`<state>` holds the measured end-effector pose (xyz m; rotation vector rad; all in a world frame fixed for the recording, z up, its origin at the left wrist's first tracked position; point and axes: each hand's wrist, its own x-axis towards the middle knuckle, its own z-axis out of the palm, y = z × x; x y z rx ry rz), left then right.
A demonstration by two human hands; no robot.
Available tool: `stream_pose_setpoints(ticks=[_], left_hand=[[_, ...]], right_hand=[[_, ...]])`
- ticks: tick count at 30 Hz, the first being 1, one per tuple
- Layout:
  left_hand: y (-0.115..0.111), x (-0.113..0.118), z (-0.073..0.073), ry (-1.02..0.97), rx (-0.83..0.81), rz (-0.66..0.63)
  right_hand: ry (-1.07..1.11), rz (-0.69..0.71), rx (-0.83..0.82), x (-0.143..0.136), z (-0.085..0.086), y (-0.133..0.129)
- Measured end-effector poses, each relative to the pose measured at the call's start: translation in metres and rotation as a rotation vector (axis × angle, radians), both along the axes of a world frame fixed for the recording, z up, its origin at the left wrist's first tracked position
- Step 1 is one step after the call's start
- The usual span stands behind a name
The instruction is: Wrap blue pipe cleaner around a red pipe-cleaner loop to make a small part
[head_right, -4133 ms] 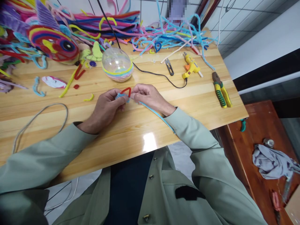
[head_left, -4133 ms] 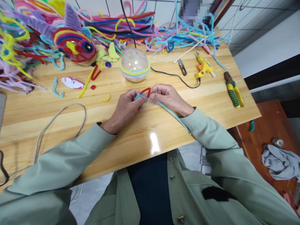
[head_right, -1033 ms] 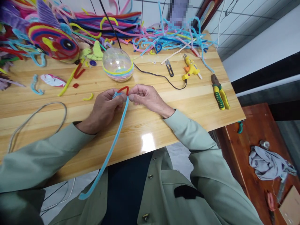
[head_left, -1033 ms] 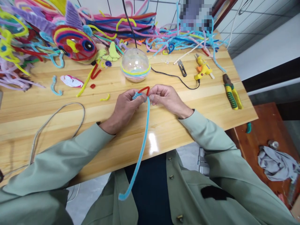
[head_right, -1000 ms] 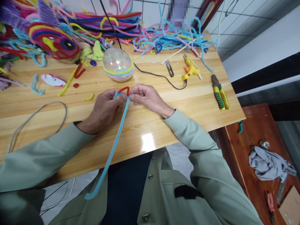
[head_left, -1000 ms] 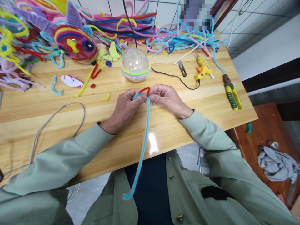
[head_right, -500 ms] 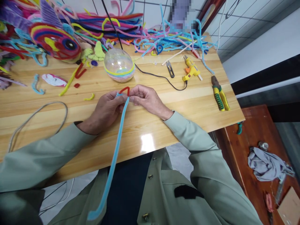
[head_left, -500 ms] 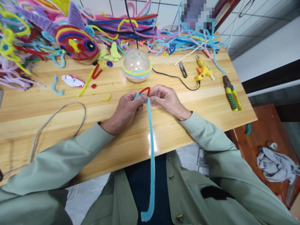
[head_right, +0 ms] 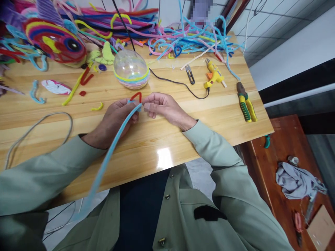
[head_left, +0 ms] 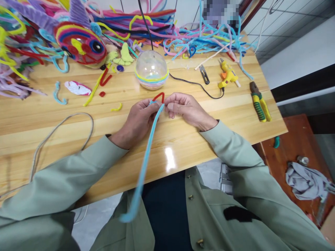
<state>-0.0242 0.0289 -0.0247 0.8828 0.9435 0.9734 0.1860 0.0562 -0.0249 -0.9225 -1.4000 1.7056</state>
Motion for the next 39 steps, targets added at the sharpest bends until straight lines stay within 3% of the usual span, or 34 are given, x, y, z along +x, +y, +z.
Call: stream_pose_setpoints(ticks=[18,23,33,39], left_hand=[[-0.008,0.002,0.008,-0.190,-0.158,0.014],[-0.014,0.007,0.007,-0.148,-0.090,0.085],[-0.013,0.010,-0.001,-0.174,-0.043,0.069],[-0.013,0.008,0.000,0.049,0.205,0.146]], right_hand=[[-0.089,-0.087,0.078,-0.003,0.012,-0.011],[-0.116,-0.153,0.121,-0.008,0.008,-0.017],[-0.112,-0.238,0.198,-0.008,0.009,-0.015],[-0.169,-0.231,0.280,-0.005,0.003,-0.012]])
